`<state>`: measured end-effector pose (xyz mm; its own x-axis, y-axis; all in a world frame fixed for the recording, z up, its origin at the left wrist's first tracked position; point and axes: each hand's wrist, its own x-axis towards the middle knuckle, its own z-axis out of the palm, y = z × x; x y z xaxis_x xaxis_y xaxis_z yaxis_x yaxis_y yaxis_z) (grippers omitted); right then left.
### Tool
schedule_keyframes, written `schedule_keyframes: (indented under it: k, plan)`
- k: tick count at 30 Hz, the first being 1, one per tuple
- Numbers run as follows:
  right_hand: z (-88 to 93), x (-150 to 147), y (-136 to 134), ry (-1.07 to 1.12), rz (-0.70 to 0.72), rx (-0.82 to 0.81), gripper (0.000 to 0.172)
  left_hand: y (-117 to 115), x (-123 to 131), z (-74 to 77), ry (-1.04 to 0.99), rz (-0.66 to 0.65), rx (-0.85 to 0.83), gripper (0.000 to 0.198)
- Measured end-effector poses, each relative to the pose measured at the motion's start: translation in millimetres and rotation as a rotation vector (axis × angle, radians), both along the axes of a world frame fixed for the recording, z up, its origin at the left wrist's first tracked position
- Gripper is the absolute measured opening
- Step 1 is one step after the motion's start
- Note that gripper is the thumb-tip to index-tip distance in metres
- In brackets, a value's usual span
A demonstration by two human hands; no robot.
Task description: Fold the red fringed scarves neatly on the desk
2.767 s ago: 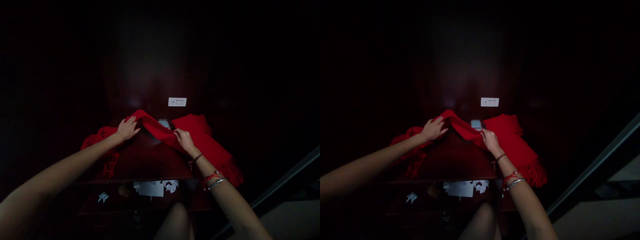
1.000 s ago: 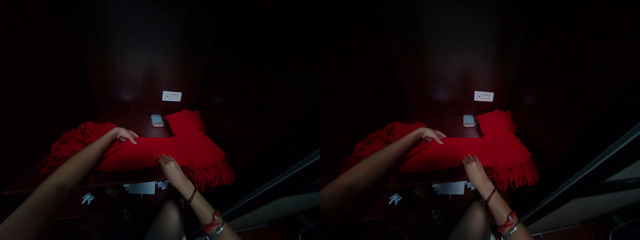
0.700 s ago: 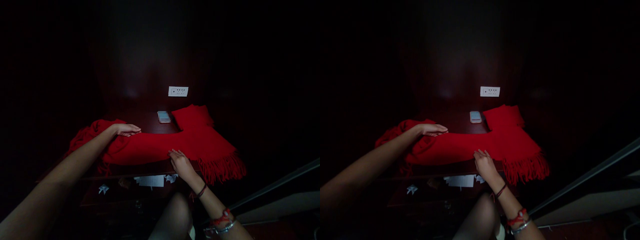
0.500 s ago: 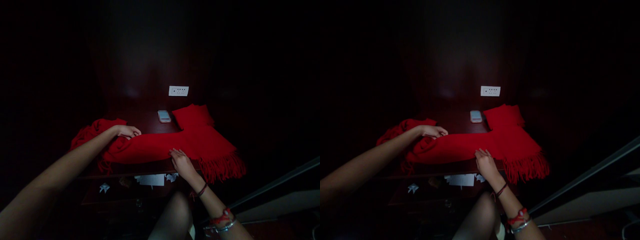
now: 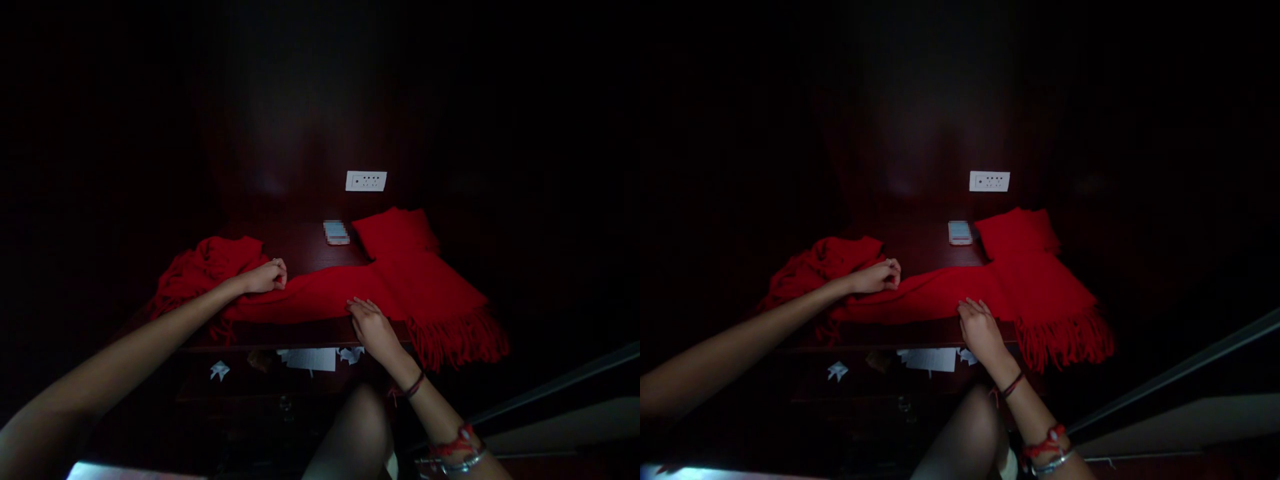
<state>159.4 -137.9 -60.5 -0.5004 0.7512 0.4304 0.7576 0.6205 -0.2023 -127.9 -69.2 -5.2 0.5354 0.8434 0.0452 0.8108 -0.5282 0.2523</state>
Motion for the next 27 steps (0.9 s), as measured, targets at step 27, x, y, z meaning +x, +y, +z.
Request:
schedule_keyframes:
  k: [27]
  plan:
    - [3.8, -4, -3, -0.046, -0.043, -0.022, 0.028, 38, -16, 38.7, 0.437, 0.308, -0.209, 0.036]
